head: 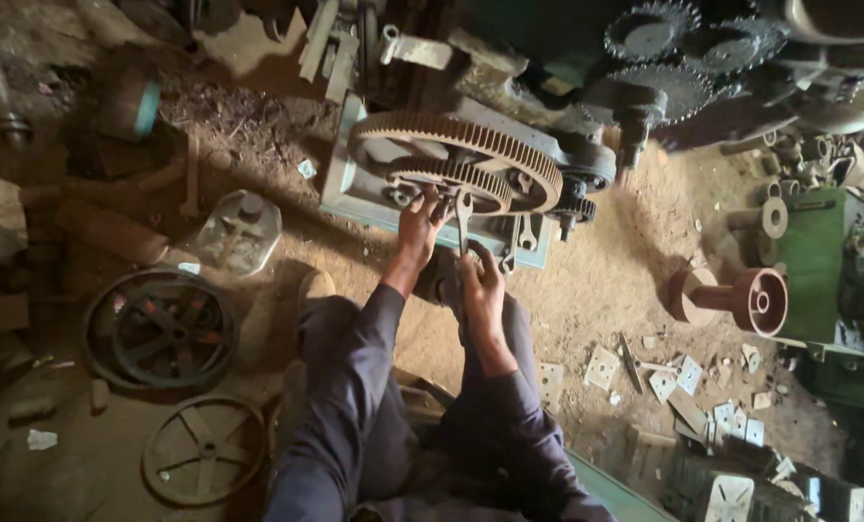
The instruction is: The person uses a wrench to tighten a bolt on a gear mechanism of a large machine. They repeatedly adjust the wrench and rotate the gears to align components while working in a cluttered workshop.
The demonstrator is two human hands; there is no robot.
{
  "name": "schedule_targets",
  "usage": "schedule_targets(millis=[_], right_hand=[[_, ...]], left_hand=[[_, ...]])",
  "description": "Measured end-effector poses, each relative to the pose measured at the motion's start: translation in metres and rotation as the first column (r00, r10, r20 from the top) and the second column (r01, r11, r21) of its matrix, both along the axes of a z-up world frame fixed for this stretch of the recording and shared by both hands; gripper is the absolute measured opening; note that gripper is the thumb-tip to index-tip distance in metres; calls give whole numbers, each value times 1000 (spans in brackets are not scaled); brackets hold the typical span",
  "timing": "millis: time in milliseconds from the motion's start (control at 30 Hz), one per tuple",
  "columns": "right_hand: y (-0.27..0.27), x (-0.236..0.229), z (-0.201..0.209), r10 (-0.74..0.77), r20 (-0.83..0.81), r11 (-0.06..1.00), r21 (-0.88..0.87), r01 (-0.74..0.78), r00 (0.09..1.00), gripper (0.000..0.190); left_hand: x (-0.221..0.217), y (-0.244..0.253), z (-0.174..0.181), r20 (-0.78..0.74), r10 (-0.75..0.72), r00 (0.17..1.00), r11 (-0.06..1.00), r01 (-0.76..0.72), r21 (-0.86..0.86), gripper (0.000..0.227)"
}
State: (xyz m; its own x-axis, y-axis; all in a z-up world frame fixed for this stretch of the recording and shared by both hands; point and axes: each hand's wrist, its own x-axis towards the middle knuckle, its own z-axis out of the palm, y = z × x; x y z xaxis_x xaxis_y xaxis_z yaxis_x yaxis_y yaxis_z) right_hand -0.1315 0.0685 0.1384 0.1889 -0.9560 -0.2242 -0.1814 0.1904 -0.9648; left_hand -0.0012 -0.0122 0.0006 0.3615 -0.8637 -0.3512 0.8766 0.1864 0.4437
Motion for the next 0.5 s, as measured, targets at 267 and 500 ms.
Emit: schedule_targets(millis=[267, 500], right_hand=[[3, 13, 18, -25, 100, 985, 171, 7, 995, 39], [-1, 15, 6, -118, 175, 979, 187, 84, 978, 31]], left_hand=[[-4, -1, -18, -13, -42, 999, 999, 42, -34, 39], [20, 1, -2, 997, -72, -4, 988, -136, 70, 46]])
